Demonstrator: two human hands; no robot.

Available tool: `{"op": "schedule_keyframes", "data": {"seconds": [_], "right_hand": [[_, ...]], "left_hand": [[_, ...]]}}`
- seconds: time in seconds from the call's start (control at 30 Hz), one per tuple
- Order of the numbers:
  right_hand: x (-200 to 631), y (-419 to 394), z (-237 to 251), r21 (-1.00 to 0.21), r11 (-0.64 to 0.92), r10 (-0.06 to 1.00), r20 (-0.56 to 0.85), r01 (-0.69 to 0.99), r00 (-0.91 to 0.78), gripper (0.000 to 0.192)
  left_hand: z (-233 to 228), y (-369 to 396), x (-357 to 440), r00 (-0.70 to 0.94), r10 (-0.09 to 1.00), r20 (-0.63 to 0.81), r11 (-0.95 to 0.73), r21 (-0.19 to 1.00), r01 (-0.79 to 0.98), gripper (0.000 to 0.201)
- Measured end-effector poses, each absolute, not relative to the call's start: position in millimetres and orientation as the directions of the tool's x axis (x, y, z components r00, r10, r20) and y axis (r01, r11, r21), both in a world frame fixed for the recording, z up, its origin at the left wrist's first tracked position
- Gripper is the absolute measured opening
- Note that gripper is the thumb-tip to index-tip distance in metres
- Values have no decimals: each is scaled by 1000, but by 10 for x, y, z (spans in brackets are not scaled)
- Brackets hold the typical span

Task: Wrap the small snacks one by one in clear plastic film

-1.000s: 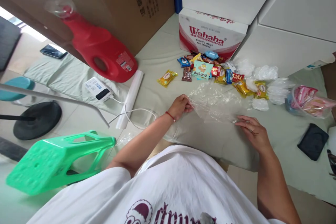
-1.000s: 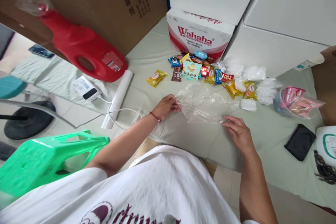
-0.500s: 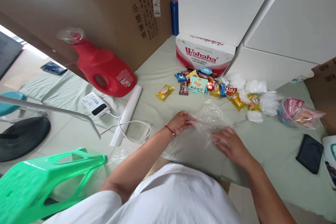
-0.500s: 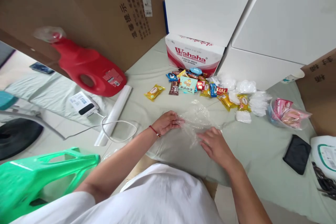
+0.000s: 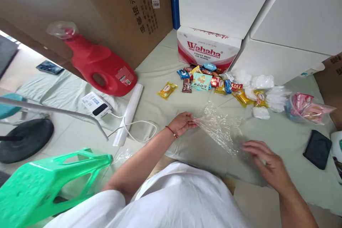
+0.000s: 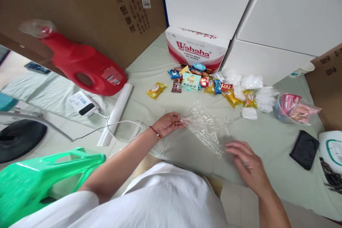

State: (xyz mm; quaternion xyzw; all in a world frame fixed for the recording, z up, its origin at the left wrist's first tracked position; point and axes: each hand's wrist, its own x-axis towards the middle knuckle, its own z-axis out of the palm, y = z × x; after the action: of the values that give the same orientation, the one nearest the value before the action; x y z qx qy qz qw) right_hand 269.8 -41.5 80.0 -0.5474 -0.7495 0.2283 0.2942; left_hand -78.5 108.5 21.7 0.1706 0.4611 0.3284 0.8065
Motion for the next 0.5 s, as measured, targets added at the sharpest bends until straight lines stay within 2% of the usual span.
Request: {"op": "schedule_keyframes", "data": {"seconds": [0.07,0.1,0.17,0.27,0.37,0.5], "right_hand": [[2674,-287,881,-736,140,978,206,662,23,23],[2623,-195,896,-762,82,981,175,643,82,23],[2448,34,869,-769,35,996,82,639,44,27],[2087,397,703,-703,45,998,-3,710,-66,34],[1766,634,470,-617,-8,1000,-29,787,-12,38],[1554,724,278,-611,-40,995,-99,791,-25,25]], "left_hand": [[218,1041,-781,362,684,-633,729,581,-361,21],[220,1025,-780,361,681,-637,732,581,-357,21],[227,1006,-779,353,677,-646,736,577,-355,22],[255,988,-775,342,678,-651,734,576,-358,24],[307,963,-778,341,681,-648,731,585,-350,29],[412,967,-767,352,660,-664,749,615,-244,31]]}}
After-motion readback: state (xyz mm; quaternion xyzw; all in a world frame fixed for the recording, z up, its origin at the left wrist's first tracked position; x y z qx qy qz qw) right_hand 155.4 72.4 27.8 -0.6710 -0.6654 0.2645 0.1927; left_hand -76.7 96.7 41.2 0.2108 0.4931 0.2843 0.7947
